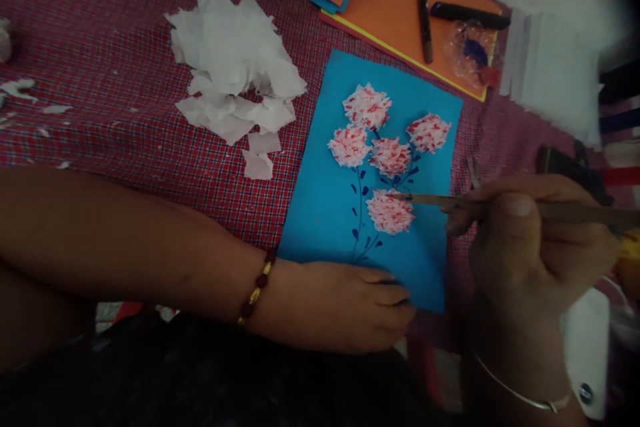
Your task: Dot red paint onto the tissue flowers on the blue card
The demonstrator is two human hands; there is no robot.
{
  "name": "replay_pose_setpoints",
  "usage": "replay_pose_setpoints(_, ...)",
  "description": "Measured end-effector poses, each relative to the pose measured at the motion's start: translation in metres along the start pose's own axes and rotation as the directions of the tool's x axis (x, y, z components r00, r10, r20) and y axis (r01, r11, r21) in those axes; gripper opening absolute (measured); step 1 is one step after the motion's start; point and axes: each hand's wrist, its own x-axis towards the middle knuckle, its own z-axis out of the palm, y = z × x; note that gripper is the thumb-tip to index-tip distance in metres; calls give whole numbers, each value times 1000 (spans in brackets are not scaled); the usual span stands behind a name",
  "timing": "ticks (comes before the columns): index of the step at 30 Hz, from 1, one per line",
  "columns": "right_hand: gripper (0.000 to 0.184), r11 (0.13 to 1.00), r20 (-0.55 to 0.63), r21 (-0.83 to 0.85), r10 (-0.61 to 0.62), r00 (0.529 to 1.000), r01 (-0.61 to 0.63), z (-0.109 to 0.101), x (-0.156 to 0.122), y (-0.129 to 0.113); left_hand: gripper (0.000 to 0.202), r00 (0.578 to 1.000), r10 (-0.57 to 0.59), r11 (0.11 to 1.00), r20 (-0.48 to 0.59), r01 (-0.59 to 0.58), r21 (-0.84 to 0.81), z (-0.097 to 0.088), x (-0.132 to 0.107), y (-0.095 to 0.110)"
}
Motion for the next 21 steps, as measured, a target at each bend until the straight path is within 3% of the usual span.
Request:
replay_pose_setpoints(2, 16, 1000, -42, -2, -9, 999, 9, -2, 0, 0, 33, 1000, 3, 1000, -3, -3, -4, 0, 0, 0)
replay_pose_setpoints(6, 14, 999, 109, -28, 28, 994, -25, -4, 0, -1, 31, 1000, 2, 1000, -12, -2, -7, 0, 0, 0)
replay_pose_setpoints(11, 18, 999, -45, -31, -16, 999, 14, 0, -1, -1, 34, 1000, 0, 1000, -15, 0, 4, -1, -1, 0)
replay_pose_setpoints(15, 17, 1000, -28, -13, -24, 999, 23, -1, 0, 3, 31, 999, -5, 1000, -44, 5, -4, -1, -2, 0)
replay_pose_setpoints(21, 12, 998, 177, -57, 47, 983, -37, -6, 4, 4, 35, 1000, 6, 1000, -14, -6, -10, 0, -1, -1)
